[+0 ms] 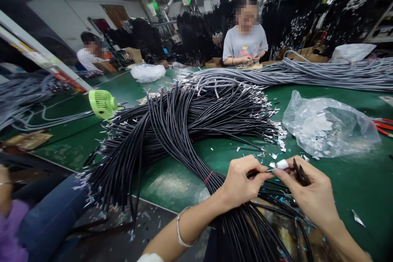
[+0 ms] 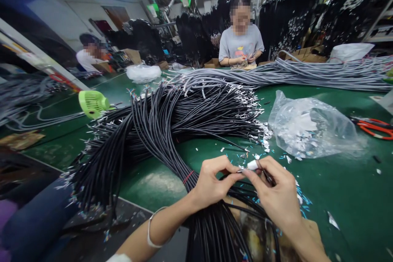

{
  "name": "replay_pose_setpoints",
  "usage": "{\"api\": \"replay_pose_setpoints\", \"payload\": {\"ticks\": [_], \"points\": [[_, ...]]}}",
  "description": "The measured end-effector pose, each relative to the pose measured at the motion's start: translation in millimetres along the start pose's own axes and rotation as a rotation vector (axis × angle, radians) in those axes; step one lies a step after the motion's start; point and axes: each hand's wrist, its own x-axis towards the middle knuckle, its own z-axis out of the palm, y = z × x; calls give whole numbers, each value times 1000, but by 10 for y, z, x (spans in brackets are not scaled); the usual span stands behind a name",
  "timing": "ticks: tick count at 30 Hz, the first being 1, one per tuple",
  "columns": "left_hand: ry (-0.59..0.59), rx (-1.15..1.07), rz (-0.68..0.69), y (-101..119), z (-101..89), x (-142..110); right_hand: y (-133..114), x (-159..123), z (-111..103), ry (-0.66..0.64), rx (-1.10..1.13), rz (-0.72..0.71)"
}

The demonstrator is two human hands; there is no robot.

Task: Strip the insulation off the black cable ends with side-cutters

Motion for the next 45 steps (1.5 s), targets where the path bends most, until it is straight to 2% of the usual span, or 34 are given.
{"api": "replay_pose_setpoints", "payload": {"ticks": [7,10,16,20,23,26,30,32,34,35,36,39,40,43,45], "points": [[67,47,-40,-16,63,-31,42,-8,-6,68,-101,-139],[85,76,-45,-32,78,-19,57,-9,-19,27,-96,-181],[9,45,11,-90,24,55,148,80,-27,-216,52,45],[58,102,33,-95,48,37,276,135,25,-194,88,233],[47,70,-30,-91,75,18,268,118,36,-188,166,235],[-58,-7,-134,-79,71,23,171,79,13,-248,152,96],[-147,-43,-210,-30,54,36,114,80,-70,-124,-179,-97],[-144,-83,-244,-1,49,37,144,104,-135,39,-278,-94],[-138,-147,-305,20,44,36,179,127,-198,238,-295,-74],[-143,-182,-338,27,41,36,189,135,-219,289,-277,-84],[-149,-213,-367,30,37,36,192,137,-229,252,-241,-114],[-189,-255,-385,28,21,35,161,114,-199,-41,-156,-257],[-196,-250,-374,26,16,34,145,101,-178,-94,-139,-291],[-177,-186,-336,22,9,35,106,72,-116,-147,-71,-313],[-129,-133,-310,20,18,37,110,77,-88,-211,-32,-246]]}}
